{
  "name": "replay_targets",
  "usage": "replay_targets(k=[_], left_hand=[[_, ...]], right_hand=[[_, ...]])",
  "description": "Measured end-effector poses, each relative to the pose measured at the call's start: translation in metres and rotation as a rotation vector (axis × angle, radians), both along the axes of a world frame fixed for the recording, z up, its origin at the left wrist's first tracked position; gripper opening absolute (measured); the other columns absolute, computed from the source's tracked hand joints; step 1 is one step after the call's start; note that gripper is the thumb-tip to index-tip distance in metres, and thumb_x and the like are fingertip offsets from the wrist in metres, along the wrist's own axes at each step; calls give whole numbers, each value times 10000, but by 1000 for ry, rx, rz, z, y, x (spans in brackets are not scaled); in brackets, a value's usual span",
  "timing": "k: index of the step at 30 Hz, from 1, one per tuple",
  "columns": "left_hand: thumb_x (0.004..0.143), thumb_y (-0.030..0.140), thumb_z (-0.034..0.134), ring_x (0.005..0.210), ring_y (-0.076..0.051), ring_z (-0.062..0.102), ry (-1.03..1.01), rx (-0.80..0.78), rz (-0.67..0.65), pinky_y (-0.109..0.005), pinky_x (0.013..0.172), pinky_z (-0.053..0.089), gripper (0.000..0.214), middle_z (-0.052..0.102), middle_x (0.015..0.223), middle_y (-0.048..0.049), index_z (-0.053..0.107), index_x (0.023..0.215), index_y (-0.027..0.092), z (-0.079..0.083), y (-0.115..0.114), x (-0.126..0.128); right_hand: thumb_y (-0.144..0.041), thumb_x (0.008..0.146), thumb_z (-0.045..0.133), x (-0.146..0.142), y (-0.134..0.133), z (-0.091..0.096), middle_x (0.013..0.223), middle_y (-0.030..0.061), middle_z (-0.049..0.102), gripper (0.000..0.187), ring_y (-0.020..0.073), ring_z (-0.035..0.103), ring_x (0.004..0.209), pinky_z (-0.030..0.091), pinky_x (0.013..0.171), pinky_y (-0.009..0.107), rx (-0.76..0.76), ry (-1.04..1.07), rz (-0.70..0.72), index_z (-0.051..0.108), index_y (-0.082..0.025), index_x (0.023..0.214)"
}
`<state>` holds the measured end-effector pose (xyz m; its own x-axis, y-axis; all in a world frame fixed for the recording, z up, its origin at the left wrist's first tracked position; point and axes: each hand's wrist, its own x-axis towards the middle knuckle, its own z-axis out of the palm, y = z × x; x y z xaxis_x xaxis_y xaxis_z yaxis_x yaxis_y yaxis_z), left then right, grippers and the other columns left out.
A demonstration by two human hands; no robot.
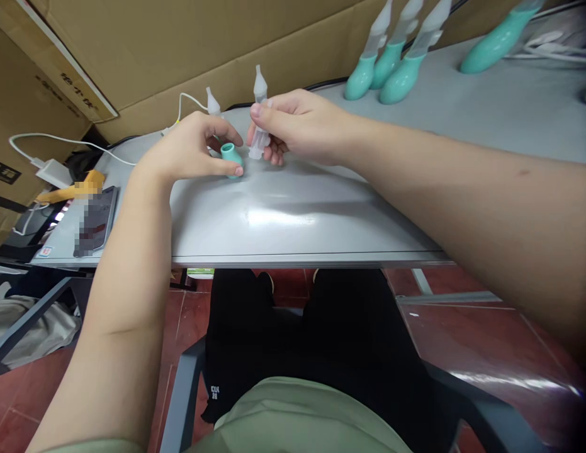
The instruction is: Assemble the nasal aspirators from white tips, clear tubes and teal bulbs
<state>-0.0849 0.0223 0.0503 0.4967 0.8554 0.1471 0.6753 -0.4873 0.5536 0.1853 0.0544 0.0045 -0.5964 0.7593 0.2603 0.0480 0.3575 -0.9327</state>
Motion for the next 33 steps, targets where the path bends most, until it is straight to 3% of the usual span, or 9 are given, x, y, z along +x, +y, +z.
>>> replay_targets(k=[4, 9, 12, 16, 22, 26, 33], left_hand=[[753, 668, 1186, 1190, -413, 817, -93, 128, -12, -584, 1092, 652, 519, 942, 1167, -67, 975, 1109, 355, 2, -3, 3], [856, 630, 1151, 1122, -389, 852, -187, 331, 36, -533, 917, 660, 383, 954, 1185, -56, 941, 1027, 359, 2, -11, 20], [864, 644, 1129, 981, -330, 834, -207, 287, 60, -514, 870, 669, 384, 935, 1021, -10, 874, 900, 359, -1, -15, 32], [849, 710, 1148, 862, -274, 803, -280, 187, 51, -470, 779, 645, 534, 903, 892, -7, 793, 815, 313, -4, -15, 38], [800, 681, 1218, 875, -312, 887, -320, 78, 30, -483, 821, 729, 585, 919, 931, -39, 797, 859, 280, -3, -14, 28], [860, 640, 1210, 941, -376, 954, -294, 12, -1, -539, 887, 807, 497, 918, 928, -72, 889, 940, 269, 2, -19, 20], [849, 577, 1238, 973, -387, 975, -305, -46, -48, -582, 970, 844, 468, 928, 955, -78, 935, 983, 247, 10, -26, 12]], right_hand=[[-651, 1279, 888, -1, -5, 2, 779, 14, 730, 515, 173, 651, 687, 595, 660, 281, 59, 35, -52, 784, -282, 935], [-463, 1329, 885, -12, -7, 2, 767, -42, 718, 471, 156, 645, 663, 531, 620, 263, 97, 153, -126, 596, -300, 996], [-440, 1295, 961, -18, -10, 1, 743, -69, 697, 550, 147, 617, 632, 455, 575, 291, 142, 224, -157, 522, -305, 995], [-606, 1193, 1079, -13, -17, 3, 772, -60, 714, 655, 167, 661, 714, 523, 647, 290, 142, 236, -51, 529, -308, 997], [-694, 1132, 1092, -2, -17, 6, 861, -9, 741, 646, 190, 701, 839, 525, 680, 281, 156, 168, -21, 602, -306, 969], [-687, 1107, 1099, -5, -17, 6, 758, -29, 661, 642, 166, 660, 774, 480, 660, 280, 172, 127, -43, 621, -301, 921], [-699, 1127, 1096, -10, -25, 10, 782, -25, 740, 674, 161, 667, 725, 543, 679, 298, 63, 128, -14, 621, -285, 885]])
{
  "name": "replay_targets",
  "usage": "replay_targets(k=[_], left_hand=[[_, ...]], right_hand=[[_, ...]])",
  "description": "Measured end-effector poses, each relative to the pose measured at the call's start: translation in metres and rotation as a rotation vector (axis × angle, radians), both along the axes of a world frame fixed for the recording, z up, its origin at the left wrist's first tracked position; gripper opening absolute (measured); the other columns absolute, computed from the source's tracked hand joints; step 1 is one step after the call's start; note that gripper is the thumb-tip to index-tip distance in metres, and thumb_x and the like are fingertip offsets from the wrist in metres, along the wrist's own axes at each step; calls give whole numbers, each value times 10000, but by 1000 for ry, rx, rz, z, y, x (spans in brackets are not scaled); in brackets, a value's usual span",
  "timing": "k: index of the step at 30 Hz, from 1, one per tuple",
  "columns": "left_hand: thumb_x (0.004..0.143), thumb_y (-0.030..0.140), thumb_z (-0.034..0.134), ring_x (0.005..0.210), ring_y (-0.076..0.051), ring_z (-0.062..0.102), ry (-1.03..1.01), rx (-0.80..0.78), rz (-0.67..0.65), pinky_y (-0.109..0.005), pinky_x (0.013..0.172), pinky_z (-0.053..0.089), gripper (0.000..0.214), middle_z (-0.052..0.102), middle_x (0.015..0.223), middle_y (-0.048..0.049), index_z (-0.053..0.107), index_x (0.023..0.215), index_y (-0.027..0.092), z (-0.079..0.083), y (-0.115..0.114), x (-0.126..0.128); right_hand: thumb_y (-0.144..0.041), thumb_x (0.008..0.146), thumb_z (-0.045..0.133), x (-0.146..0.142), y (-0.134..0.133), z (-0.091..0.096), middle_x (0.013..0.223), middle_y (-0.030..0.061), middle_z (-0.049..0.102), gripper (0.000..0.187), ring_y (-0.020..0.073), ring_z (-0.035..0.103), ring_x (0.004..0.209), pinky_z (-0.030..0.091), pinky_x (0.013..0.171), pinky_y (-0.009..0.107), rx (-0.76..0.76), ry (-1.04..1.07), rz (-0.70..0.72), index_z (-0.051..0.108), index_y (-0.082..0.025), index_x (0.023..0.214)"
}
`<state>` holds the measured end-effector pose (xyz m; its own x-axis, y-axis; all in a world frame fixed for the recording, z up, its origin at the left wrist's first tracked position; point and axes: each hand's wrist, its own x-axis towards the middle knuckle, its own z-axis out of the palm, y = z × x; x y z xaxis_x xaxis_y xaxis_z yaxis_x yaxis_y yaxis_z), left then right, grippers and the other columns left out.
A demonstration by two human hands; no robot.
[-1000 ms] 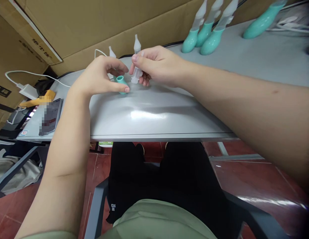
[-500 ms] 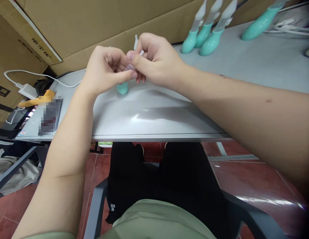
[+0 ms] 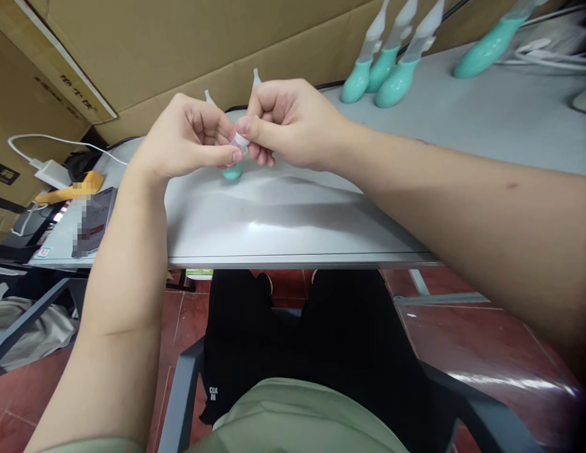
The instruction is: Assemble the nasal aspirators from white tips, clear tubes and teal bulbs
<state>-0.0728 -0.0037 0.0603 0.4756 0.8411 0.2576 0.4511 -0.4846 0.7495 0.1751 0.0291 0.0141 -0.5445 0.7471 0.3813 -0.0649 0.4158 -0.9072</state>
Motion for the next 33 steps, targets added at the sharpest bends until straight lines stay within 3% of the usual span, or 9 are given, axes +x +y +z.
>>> replay_targets(k=[5, 9, 13, 17, 21, 24, 26, 29, 33], left_hand=[[824, 536, 1229, 955, -392, 970, -20, -50, -38, -615, 982, 834, 434, 928, 958, -87, 938, 948, 239, -1, 3, -3], [769, 475, 1217, 940, -407, 972, -18, -69, -24, -610, 957, 829, 394, 910, 912, -76, 915, 893, 255, -1, 4, -4], [763, 463, 1189, 998, -432, 975, 0, -86, 17, -621, 967, 822, 377, 896, 897, -77, 912, 915, 257, 2, 7, -10], [772, 425, 1148, 988, -402, 948, -1, -23, 82, -620, 996, 778, 307, 892, 894, -57, 912, 883, 263, 5, 11, -20], [767, 563, 1232, 997, -390, 930, -15, -29, 68, -608, 986, 780, 487, 898, 916, -56, 875, 918, 268, 4, 12, -23], [754, 548, 1245, 1003, -395, 947, -19, -38, 55, -590, 958, 798, 505, 894, 919, -65, 865, 909, 254, 2, 12, -21], [751, 503, 1236, 1014, -406, 960, -15, -47, 58, -603, 966, 808, 468, 898, 932, -70, 877, 914, 251, 1, 13, -19], [731, 577, 1264, 1023, -412, 953, -34, -40, 52, -630, 1001, 810, 533, 893, 905, -67, 868, 919, 272, -3, 16, -19], [721, 583, 1270, 1016, -411, 954, -65, -33, 46, -618, 980, 813, 546, 897, 909, -62, 850, 897, 282, -4, 16, -18]], right_hand=[[-793, 1015, 1154, 2, 1, -3, 856, -12, 784, 725, 203, 679, 794, 548, 665, 316, -98, 55, 89, 641, -294, 896], [-683, 1078, 1127, 6, 6, 1, 806, 7, 758, 660, 197, 702, 786, 534, 685, 316, -170, 111, 61, 649, -280, 866], [-375, 1098, 1087, 17, 9, 1, 787, 23, 769, 449, 187, 686, 734, 559, 703, 334, -42, 0, 76, 759, -266, 811], [-247, 1033, 1092, 15, 9, -9, 809, 1, 795, 292, 200, 677, 752, 546, 696, 333, 140, -198, 161, 872, -277, 843], [-56, 988, 1032, 0, 6, -18, 795, -35, 780, 297, 178, 683, 769, 507, 714, 303, 304, -329, 217, 881, -260, 834], [49, 980, 965, -4, 1, -19, 778, -40, 765, 340, 165, 669, 767, 486, 733, 299, 343, -400, 217, 869, -236, 822], [14, 992, 973, -3, 0, -17, 774, -38, 754, 303, 171, 656, 767, 476, 726, 304, 351, -401, 211, 879, -237, 850], [-139, 1019, 997, 3, 2, -14, 806, -13, 766, 242, 202, 688, 807, 506, 727, 328, 309, -309, 158, 863, -265, 861], [-356, 984, 1103, 6, 6, -11, 864, 33, 775, 343, 280, 722, 956, 595, 816, 397, 197, -73, -7, 786, -311, 861]])
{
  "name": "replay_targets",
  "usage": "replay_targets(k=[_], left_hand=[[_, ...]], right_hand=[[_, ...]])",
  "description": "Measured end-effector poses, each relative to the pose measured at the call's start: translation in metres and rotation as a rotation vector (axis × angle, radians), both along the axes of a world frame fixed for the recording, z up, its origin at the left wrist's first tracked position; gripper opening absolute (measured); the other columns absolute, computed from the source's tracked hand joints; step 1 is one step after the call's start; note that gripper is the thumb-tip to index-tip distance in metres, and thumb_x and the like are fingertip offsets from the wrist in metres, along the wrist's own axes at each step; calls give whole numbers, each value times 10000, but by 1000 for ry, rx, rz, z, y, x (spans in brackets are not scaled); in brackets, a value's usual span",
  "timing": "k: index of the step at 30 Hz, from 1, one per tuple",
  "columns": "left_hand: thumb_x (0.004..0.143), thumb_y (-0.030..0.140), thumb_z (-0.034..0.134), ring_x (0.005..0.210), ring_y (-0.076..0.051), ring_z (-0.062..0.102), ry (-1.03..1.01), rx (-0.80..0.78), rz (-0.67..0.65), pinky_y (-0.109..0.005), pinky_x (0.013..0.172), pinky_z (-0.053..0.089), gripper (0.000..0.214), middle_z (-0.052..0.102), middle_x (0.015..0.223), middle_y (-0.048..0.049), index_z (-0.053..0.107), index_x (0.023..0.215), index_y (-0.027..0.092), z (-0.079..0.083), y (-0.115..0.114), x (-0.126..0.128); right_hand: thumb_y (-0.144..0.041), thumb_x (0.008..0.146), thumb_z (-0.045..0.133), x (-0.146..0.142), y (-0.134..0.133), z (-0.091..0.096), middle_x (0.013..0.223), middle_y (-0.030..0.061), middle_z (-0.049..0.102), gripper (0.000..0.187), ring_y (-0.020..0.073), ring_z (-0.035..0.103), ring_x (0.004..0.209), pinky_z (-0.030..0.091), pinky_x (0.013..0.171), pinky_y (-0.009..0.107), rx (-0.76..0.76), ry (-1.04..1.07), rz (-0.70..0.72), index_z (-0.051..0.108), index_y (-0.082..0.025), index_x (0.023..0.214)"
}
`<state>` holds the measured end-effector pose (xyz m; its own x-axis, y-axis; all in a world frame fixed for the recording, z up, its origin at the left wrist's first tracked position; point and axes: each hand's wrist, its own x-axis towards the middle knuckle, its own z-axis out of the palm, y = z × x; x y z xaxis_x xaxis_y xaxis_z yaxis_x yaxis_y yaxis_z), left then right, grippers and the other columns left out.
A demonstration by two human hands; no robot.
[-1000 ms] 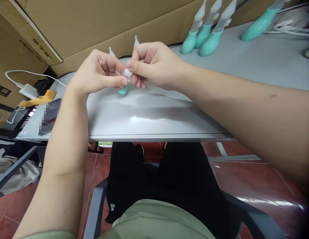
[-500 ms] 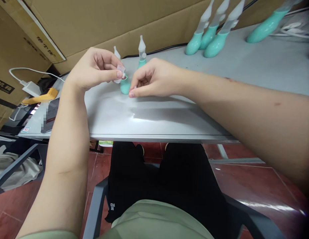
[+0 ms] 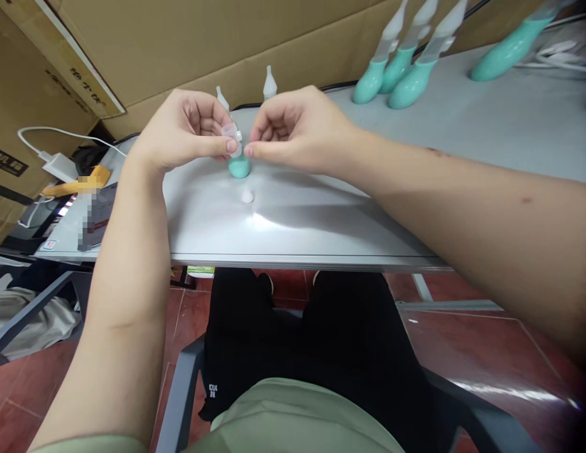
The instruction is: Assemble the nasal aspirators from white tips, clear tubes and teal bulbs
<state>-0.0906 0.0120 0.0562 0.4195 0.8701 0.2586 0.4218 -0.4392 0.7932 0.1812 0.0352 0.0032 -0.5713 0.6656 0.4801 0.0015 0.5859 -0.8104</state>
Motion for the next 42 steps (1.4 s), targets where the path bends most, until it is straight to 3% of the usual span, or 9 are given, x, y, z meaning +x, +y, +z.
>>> replay_targets(k=[3, 6, 10, 13, 20, 25, 30, 37, 42], left_hand=[[734, 466, 1248, 1043, -436, 979, 5, -16, 4, -607, 992, 814, 487, 906, 940, -75, 834, 878, 255, 2, -3, 3], [758, 475, 1238, 1044, -452, 978, -4, -12, -4, -673, 1038, 801, 479, 918, 943, -71, 832, 878, 252, 2, -4, 6], [767, 538, 1274, 1087, -469, 950, -17, -6, -19, -824, 1152, 720, 516, 947, 983, -40, 837, 896, 296, -4, 2, 6], [724, 589, 1290, 1112, -479, 933, -22, -4, -17, -847, 1160, 702, 541, 951, 980, -23, 839, 886, 336, -7, 7, 5], [758, 434, 1266, 972, -411, 980, -86, -45, -24, -635, 994, 826, 488, 934, 926, -43, 834, 890, 249, -7, 4, 6], [823, 420, 1317, 981, -372, 973, -163, -112, -63, -598, 1061, 835, 506, 931, 906, -46, 868, 960, 231, -9, 5, 1], [754, 323, 1304, 872, -334, 980, -198, -103, -99, -396, 782, 834, 407, 921, 856, -43, 932, 885, 222, -8, 7, 0], [790, 341, 1320, 879, -345, 1002, -142, -126, -70, -370, 797, 845, 456, 929, 877, -71, 895, 894, 211, -9, 8, 1], [758, 427, 1355, 875, -331, 1000, -145, -122, -108, -355, 786, 854, 506, 941, 895, -48, 910, 891, 228, -9, 11, -1]], right_hand=[[-484, 967, 1175, -3, -1, 1, 911, 53, 786, 435, 335, 722, 1118, 640, 930, 445, -65, 105, 26, 766, -337, 942], [-614, 991, 1178, -8, -6, 0, 967, 62, 783, 495, 350, 719, 1183, 674, 986, 466, -96, 130, 12, 762, -346, 964], [-628, 933, 1210, -13, -8, -4, 979, 82, 772, 529, 358, 746, 1159, 687, 902, 438, -108, 171, -50, 778, -323, 949], [-660, 939, 1202, -14, -5, -7, 921, 65, 722, 560, 351, 752, 1139, 664, 842, 406, -109, 163, -36, 761, -314, 946], [-573, 1051, 1150, -19, -3, -10, 841, 37, 640, 545, 292, 753, 1109, 671, 945, 339, -162, 188, -16, 711, -285, 907], [-610, 1071, 1158, -24, -1, -11, 855, 23, 692, 566, 231, 731, 930, 653, 885, 326, -184, 264, 99, 734, -277, 902], [-596, 1115, 1116, -23, 0, -12, 847, -1, 680, 553, 191, 618, 816, 612, 804, 321, -199, 284, 153, 737, -255, 898], [-514, 1198, 1064, -18, 4, -13, 864, 3, 685, 535, 188, 594, 813, 563, 729, 272, -243, 219, 197, 716, -248, 889], [-240, 1276, 902, -20, 1, -10, 843, -4, 654, 431, 176, 557, 787, 507, 698, 245, -277, 184, 159, 680, -239, 908]])
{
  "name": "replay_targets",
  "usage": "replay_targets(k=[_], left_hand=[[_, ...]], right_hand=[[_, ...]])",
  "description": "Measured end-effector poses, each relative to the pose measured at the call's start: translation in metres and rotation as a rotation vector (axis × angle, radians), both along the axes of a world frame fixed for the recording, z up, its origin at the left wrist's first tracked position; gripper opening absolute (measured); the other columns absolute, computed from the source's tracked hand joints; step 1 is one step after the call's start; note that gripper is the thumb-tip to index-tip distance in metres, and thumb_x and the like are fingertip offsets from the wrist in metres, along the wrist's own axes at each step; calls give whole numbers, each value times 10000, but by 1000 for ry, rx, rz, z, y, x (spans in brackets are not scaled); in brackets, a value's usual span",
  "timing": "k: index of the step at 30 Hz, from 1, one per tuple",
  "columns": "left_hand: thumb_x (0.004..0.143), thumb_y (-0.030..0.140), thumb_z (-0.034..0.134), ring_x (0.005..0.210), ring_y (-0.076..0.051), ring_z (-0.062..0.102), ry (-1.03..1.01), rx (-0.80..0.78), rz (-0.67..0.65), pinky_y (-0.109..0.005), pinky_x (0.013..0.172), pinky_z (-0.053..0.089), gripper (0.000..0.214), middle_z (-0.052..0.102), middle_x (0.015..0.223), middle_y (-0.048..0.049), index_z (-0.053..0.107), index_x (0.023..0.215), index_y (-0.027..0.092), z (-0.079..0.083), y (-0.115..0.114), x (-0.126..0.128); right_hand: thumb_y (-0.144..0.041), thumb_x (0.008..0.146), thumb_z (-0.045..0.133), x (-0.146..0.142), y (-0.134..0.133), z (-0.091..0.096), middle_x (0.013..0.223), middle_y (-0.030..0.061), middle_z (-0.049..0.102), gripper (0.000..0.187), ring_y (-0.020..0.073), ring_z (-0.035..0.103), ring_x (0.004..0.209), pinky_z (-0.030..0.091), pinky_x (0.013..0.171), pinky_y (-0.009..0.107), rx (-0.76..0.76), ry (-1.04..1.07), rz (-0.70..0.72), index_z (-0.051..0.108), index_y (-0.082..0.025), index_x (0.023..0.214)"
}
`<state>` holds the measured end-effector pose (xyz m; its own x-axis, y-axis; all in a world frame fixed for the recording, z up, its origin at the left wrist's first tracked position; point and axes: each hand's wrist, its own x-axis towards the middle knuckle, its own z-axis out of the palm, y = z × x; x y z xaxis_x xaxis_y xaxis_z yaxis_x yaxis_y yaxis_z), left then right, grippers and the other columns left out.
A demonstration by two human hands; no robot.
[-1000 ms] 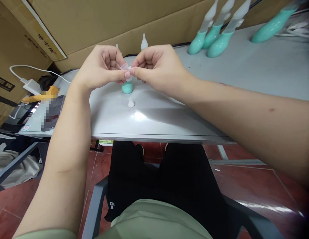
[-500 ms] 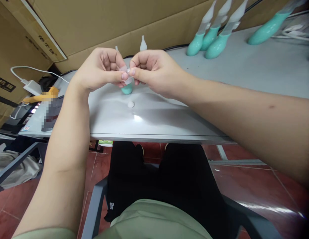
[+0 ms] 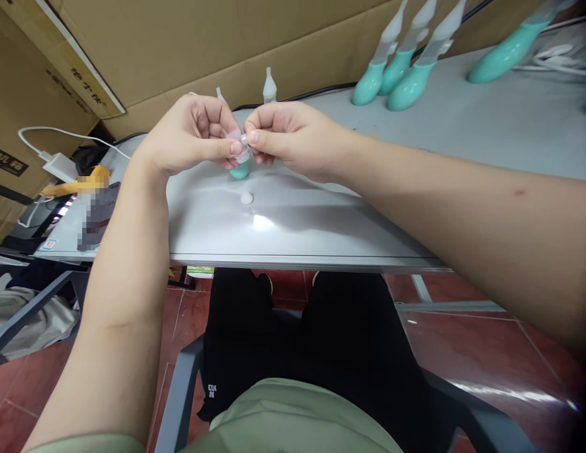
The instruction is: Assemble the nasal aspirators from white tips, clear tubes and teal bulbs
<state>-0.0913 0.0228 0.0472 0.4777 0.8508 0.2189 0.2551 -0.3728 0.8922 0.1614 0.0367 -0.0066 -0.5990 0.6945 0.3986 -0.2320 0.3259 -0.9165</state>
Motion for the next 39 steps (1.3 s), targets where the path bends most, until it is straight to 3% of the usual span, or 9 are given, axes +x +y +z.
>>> replay_targets(k=[3, 8, 13, 18, 24, 29, 33, 35, 39], left_hand=[[775, 400, 1327, 911, -340, 1007, 16, -3, 1, -363, 798, 856, 462, 946, 914, -37, 915, 899, 234, 1, -1, 0], [801, 332, 1274, 927, -362, 1003, 11, 20, 44, -421, 823, 855, 397, 920, 877, -44, 905, 901, 226, 2, -5, 1], [833, 467, 1312, 939, -355, 981, -6, 21, 42, -556, 1001, 858, 478, 949, 942, -55, 902, 942, 247, 0, -6, 3], [796, 310, 1265, 850, -319, 982, -42, 2, 24, -397, 800, 840, 354, 919, 868, -38, 939, 906, 227, 1, -7, 6], [812, 339, 1279, 889, -333, 996, -47, -12, -26, -385, 795, 851, 386, 936, 896, -39, 924, 913, 224, -2, -2, 0], [811, 356, 1301, 881, -312, 987, -52, -16, -38, -361, 795, 847, 386, 949, 902, -39, 952, 930, 242, -2, -3, 1], [811, 387, 1291, 870, -292, 974, -32, -9, -34, -343, 766, 816, 366, 953, 905, -32, 967, 926, 259, -1, -6, 3], [823, 476, 1310, 898, -304, 970, -9, -12, -40, -380, 810, 815, 452, 969, 951, -55, 944, 953, 245, -1, -6, 2], [868, 617, 1296, 984, -373, 965, 44, -24, -29, -586, 1044, 815, 554, 967, 970, -58, 907, 1005, 247, -1, -3, -2]], right_hand=[[-202, 1267, 897, 1, -3, 3, 849, 3, 678, 414, 174, 601, 792, 515, 718, 252, -22, -28, -9, 678, -237, 917], [-477, 1102, 1132, 9, -5, 5, 918, 17, 752, 445, 245, 685, 924, 633, 839, 335, 91, -14, -108, 761, -295, 937], [-466, 1030, 1164, 11, -5, 6, 927, 48, 746, 399, 281, 676, 1005, 644, 904, 376, 211, 14, -184, 813, -314, 919], [-363, 1100, 1027, 10, -8, 8, 941, 34, 745, 362, 262, 697, 965, 651, 889, 375, 225, -42, -150, 751, -309, 870], [-473, 1140, 1048, 5, 1, 2, 892, 2, 698, 472, 242, 753, 988, 660, 953, 351, 207, 14, 8, 681, -286, 911], [-375, 1218, 915, 8, -3, 1, 898, 1, 716, 367, 241, 726, 956, 646, 934, 331, 137, -27, -32, 695, -302, 933], [-335, 1188, 937, 12, -4, 5, 937, 14, 760, 359, 253, 732, 945, 658, 885, 337, 76, -85, -18, 701, -302, 920], [-357, 1151, 985, 12, -2, 4, 939, 22, 774, 367, 261, 750, 944, 665, 867, 345, 22, -88, 14, 706, -297, 919], [-489, 1060, 1100, 12, 0, 0, 930, 38, 789, 434, 276, 776, 948, 685, 861, 362, -41, -51, 15, 731, -300, 934]])
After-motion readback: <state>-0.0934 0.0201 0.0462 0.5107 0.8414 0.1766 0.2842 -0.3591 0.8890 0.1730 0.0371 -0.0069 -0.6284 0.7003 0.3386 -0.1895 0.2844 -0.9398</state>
